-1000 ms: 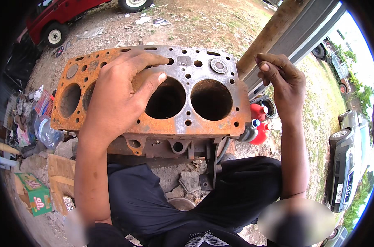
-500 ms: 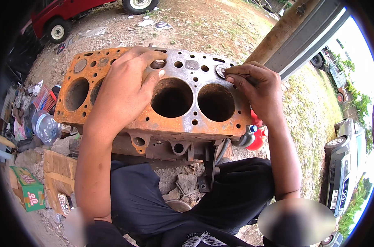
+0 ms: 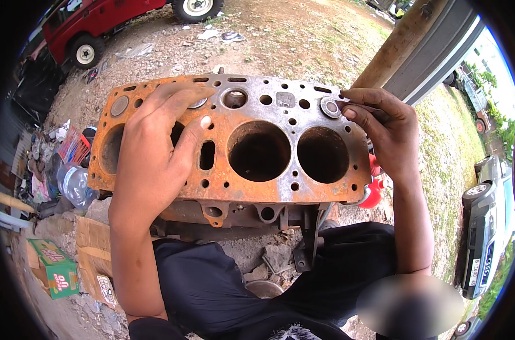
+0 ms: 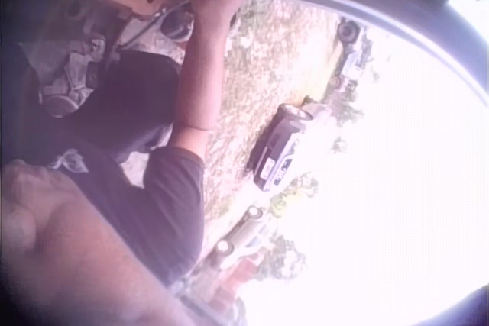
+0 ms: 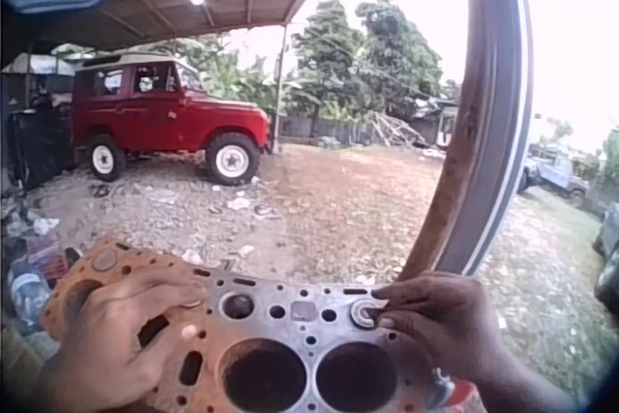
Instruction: The person places small metal rings into recessed holes on the top surface of a rusty engine block. The person repeatedly picks up rings, aligns them with the holes, and presses them into place by hand.
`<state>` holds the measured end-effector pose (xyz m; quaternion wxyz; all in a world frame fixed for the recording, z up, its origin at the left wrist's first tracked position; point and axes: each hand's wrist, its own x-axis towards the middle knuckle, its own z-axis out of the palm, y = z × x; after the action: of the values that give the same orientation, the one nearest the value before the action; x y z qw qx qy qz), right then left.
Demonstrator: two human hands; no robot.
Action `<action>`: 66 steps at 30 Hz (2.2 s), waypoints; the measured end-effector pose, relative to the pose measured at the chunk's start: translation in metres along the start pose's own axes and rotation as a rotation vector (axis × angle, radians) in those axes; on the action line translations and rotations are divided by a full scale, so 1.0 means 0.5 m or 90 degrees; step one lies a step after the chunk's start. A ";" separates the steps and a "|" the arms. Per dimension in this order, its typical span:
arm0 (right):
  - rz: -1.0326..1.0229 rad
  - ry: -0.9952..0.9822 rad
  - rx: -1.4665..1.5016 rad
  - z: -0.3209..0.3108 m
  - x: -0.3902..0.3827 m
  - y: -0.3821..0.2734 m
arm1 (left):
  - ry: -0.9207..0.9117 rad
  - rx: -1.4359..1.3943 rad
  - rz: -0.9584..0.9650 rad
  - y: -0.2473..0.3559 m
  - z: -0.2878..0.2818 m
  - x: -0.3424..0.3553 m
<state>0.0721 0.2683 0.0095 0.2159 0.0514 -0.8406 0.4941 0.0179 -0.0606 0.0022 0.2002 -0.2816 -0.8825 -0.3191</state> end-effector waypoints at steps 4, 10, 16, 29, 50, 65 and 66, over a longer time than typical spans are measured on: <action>-0.045 -0.029 -0.067 0.000 0.009 0.000 | -0.006 -0.021 0.002 -0.001 -0.001 0.001; -0.090 -0.074 -0.111 0.031 0.032 -0.004 | -0.027 -0.089 0.002 0.002 0.014 0.013; -0.111 -0.109 -0.243 0.075 0.045 -0.028 | -0.017 -0.055 0.030 -0.018 0.044 0.014; -0.171 -0.205 -0.395 0.085 0.080 -0.061 | 0.003 -0.071 0.039 -0.015 0.056 0.011; -0.111 -0.408 -0.516 0.091 0.172 -0.112 | -0.008 -0.078 0.000 -0.029 0.069 0.013; 0.014 -0.186 -0.127 0.023 0.091 -0.030 | -0.028 -0.055 0.003 -0.031 0.055 0.005; 0.014 -0.183 -0.141 0.028 0.091 -0.027 | -0.025 -0.042 0.009 -0.031 0.055 0.004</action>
<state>0.0307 0.2552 0.0331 0.0926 0.0883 -0.9125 0.3886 0.0021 -0.0514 -0.0234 0.1760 -0.3004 -0.8733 -0.3407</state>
